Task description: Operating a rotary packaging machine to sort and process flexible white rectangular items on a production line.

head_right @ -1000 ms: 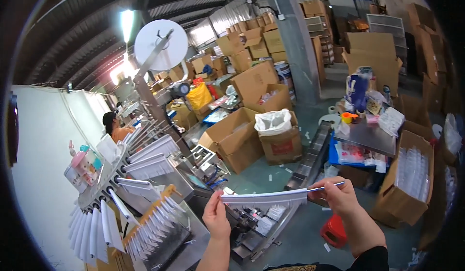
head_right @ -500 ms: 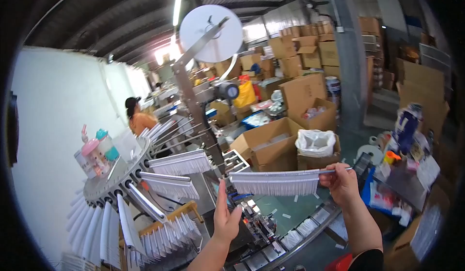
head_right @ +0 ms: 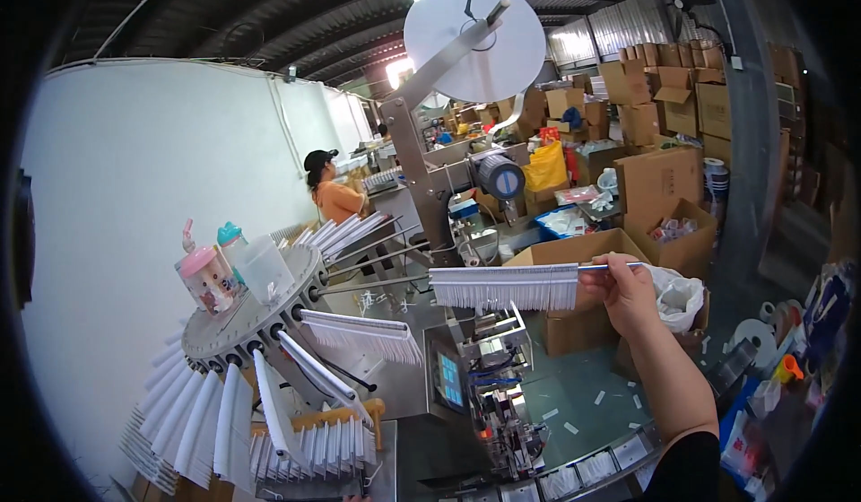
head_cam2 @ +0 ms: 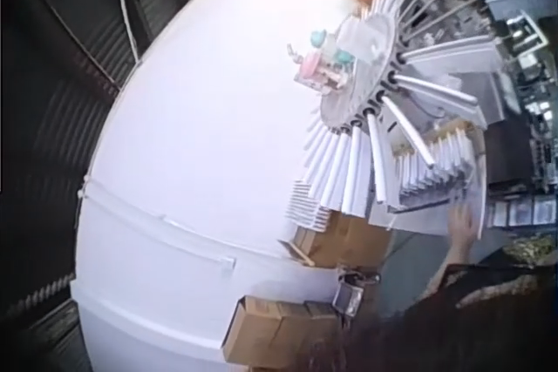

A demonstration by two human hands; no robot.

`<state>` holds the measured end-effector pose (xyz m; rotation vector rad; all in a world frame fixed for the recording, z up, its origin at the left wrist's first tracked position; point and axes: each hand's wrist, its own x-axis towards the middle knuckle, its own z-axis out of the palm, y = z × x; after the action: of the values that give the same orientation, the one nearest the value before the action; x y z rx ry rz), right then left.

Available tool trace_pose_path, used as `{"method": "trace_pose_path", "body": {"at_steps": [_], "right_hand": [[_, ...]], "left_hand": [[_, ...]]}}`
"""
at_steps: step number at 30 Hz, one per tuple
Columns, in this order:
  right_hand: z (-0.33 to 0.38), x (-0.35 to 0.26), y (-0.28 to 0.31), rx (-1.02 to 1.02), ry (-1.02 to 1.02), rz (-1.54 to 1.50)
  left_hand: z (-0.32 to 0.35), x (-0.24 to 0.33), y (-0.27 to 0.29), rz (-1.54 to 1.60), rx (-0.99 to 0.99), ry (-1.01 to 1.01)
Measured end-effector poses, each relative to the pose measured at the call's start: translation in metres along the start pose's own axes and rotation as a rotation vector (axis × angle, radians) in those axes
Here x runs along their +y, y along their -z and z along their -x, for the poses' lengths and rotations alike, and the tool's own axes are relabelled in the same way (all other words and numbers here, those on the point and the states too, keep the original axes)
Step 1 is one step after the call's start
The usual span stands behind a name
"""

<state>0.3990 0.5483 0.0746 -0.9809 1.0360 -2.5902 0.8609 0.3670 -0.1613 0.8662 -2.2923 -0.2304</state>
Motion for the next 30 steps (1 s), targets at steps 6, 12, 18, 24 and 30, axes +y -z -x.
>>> {"method": "trace_pose_path", "body": {"at_steps": [6,12,18,24,30], "right_hand": [[-0.019,0.018,-0.006,-0.009,-0.085,0.014],[-0.040,0.030,-0.009,0.021,-0.179,0.048],[-0.066,0.063,-0.027,-0.053,-0.354,0.015],[-0.059,0.122,-0.105,-0.128,-0.424,-0.043],[-0.049,0.157,-0.136,-0.052,-0.381,-0.117]], "left_hand": [[-0.004,0.002,0.001,-0.344,0.112,-0.153],[-0.007,0.001,-0.002,-0.242,0.192,-0.087],[-0.005,-0.002,-0.006,-0.245,0.206,-0.072],[-0.011,-0.005,0.004,-0.215,0.154,-0.183],[-0.034,0.028,0.038,-0.694,-0.681,0.108]]}}
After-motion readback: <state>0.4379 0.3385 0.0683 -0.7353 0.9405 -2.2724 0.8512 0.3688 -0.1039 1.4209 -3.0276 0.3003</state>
